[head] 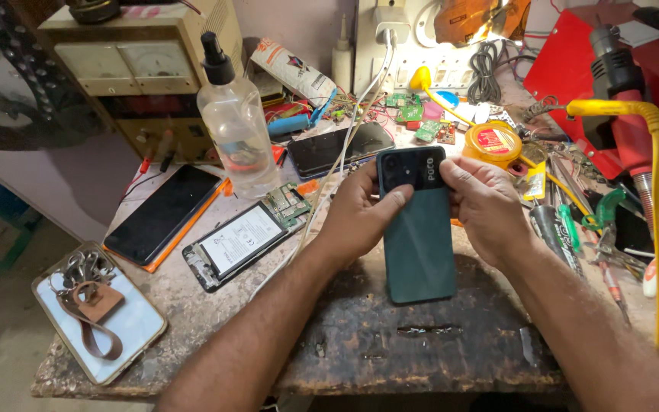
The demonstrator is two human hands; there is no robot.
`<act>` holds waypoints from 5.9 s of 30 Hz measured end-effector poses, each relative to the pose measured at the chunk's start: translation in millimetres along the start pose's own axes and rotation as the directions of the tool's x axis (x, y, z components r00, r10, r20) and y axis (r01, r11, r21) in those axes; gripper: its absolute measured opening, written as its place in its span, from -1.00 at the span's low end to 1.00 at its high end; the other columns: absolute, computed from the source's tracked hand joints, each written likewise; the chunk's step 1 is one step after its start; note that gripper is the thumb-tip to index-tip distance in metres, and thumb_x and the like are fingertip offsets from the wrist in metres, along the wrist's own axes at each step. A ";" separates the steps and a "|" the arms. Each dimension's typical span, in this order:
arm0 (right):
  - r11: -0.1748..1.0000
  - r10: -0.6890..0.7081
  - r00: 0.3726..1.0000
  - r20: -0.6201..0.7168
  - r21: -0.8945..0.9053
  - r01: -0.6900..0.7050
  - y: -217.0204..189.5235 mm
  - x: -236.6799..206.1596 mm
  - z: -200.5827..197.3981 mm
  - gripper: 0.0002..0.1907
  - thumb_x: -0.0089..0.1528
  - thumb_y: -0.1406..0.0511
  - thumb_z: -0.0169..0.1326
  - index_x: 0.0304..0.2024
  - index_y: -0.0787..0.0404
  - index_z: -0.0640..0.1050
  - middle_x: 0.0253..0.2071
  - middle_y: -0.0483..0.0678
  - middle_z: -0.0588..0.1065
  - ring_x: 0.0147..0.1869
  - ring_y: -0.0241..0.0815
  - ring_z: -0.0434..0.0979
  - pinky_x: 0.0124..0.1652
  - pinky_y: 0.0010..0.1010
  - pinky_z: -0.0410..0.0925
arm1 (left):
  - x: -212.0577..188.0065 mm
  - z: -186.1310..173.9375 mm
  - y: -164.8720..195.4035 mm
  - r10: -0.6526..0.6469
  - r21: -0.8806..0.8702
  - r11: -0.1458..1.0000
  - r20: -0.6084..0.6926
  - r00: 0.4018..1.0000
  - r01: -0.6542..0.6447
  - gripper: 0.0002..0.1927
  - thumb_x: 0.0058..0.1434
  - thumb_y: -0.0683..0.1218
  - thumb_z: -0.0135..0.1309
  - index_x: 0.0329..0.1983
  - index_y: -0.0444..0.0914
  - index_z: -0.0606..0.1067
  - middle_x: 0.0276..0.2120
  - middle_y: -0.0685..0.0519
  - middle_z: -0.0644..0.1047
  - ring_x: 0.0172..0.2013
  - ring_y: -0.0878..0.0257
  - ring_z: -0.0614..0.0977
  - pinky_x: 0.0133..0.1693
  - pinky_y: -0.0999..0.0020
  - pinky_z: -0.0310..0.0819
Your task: The person uses a green-handled screwdriver to remove screws from the back of a disassembled smartphone. They then apply adhesive from a tube around the internal frame and attach the back cover, pressing it into place.
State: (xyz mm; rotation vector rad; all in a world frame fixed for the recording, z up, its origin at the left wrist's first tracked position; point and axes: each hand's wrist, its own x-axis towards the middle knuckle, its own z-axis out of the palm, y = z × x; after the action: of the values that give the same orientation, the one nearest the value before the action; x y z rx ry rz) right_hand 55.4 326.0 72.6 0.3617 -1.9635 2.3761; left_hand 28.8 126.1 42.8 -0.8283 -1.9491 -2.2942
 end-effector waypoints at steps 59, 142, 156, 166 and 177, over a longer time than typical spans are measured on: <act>0.995 -0.004 0.993 0.118 -0.103 0.016 -23.0 33.2 7.5 -0.62 0.39 0.35 -0.06 0.22 0.38 0.49 -0.07 -0.02 0.59 -0.10 -0.32 0.61 -0.09 -0.40 0.53 | 8.1 -13.0 11.1 0.098 0.045 0.994 -0.065 0.993 -0.095 -0.69 0.29 -0.15 0.16 0.08 -0.27 0.48 -0.19 0.12 0.60 -0.18 0.44 0.60 -0.11 0.46 0.55; 0.981 -0.049 0.999 -0.019 -0.189 0.044 7.6 44.8 25.4 -0.72 0.37 0.24 0.03 -0.42 0.22 0.52 -0.55 -0.22 0.44 -0.54 -0.43 0.31 -0.50 -0.55 0.23 | 3.6 0.1 27.8 -0.080 -0.300 0.954 -0.227 0.971 0.008 -0.48 0.17 -0.20 0.23 0.19 -0.31 0.37 -0.08 -0.03 0.57 -0.18 0.31 0.64 -0.19 0.38 0.65; 0.970 -0.209 0.969 -0.129 -0.156 0.188 -4.4 45.6 19.3 -0.72 0.32 0.39 0.03 0.05 0.39 0.58 -0.27 -0.17 0.57 -0.27 -0.45 0.49 -0.20 -0.55 0.42 | 6.4 -2.5 13.2 -0.104 -0.415 0.907 -0.074 0.992 0.065 -0.66 0.49 0.02 -0.08 0.16 -0.28 0.45 -0.19 0.09 0.61 -0.29 0.44 0.63 -0.25 0.48 0.58; 0.976 -0.216 0.968 -0.130 -0.033 0.213 -0.5 46.7 8.5 -0.84 0.36 0.35 0.10 -0.12 0.36 0.58 -0.28 -0.09 0.56 -0.28 -0.35 0.51 -0.18 -0.47 0.45 | 5.7 -5.4 28.8 -0.102 -0.274 0.958 -0.033 0.994 0.089 -0.60 0.40 0.01 0.02 0.21 -0.27 0.42 -0.24 0.11 0.60 -0.36 0.46 0.62 -0.33 0.49 0.58; 0.973 -0.212 0.971 -0.114 -0.116 0.199 -6.8 47.4 21.9 -0.86 0.29 0.38 0.28 -0.27 0.30 0.56 -0.40 -0.20 0.46 -0.37 -0.47 0.37 -0.34 -0.61 0.29 | -4.6 -3.2 40.7 -0.027 0.050 0.998 0.016 1.000 0.026 -0.63 0.40 0.02 0.02 0.15 -0.28 0.47 -0.28 0.09 0.61 -0.32 0.42 0.61 -0.26 0.43 0.55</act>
State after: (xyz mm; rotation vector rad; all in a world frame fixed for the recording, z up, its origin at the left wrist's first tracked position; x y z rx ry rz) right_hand 14.0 300.4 92.5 0.3803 -1.8836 2.1079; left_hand 45.6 112.7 77.8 -0.8252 -2.0268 -2.2502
